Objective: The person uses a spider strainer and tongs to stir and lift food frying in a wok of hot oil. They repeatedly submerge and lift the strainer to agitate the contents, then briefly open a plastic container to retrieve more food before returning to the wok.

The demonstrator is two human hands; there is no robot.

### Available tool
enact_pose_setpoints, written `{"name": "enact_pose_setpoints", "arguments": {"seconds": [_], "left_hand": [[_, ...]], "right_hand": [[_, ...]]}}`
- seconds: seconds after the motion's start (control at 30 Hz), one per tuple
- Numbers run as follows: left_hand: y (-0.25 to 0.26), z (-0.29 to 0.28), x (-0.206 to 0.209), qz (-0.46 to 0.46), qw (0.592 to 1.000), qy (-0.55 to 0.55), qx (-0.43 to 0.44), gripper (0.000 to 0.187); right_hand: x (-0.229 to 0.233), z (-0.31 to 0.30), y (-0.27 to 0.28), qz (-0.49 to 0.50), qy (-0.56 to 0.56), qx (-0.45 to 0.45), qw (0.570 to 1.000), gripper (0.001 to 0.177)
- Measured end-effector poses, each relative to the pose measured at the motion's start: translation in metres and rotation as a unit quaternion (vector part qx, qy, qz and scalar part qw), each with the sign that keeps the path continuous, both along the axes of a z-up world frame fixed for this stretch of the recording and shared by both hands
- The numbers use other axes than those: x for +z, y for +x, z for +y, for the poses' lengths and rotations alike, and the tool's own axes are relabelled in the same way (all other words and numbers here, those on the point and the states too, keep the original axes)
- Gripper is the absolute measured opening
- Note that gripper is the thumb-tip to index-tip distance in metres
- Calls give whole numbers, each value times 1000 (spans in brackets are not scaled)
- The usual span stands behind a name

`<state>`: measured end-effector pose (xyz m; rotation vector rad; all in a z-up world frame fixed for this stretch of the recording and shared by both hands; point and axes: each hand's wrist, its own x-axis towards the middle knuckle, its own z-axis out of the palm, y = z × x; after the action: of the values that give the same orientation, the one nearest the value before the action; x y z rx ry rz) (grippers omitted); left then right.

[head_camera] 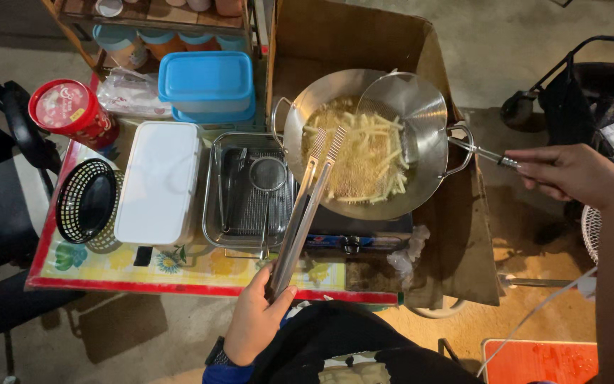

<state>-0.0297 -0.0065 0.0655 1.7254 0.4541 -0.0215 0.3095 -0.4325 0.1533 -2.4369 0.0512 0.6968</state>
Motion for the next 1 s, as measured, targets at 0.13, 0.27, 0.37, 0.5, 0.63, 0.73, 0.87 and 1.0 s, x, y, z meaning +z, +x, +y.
{"name": "enact_pose_setpoints", "arguments": {"seconds": [0.13,0.27,0.37,0.5,0.63,0.73,0.87,1.0], "left_hand": [[1,1,-2,-1,1000,7,-3,45],[1,2,-2,10,1000,9,3,44],[0,5,-3,23,1000,16,6,44],[-2,8,-4,-9,999,33,0,44],[-4,12,-5,-24,999,20,-10,44],[-6,14,-4,-11,1000,3,-8,46],[-9,18,-2,-10,1000,-4,-18,45],[-11,20,-4,-37,999,-24,-20,44]], "right_hand": [[-7,3,-1,-45,-13,2,999,45],[-15,10,-11,-117,-49,39,991,43],[-19,15,-28,-172,-23,63,983,45],[-21,27,-56,-241,-70,72,965,46],[-22,44,-78,-359,-54,150,920,39],[-23,54,-95,-418,-66,158,892,38],[-26,66,-117,-387,-94,80,914,40],[-35,68,-136,-422,-29,55,904,40]]}}
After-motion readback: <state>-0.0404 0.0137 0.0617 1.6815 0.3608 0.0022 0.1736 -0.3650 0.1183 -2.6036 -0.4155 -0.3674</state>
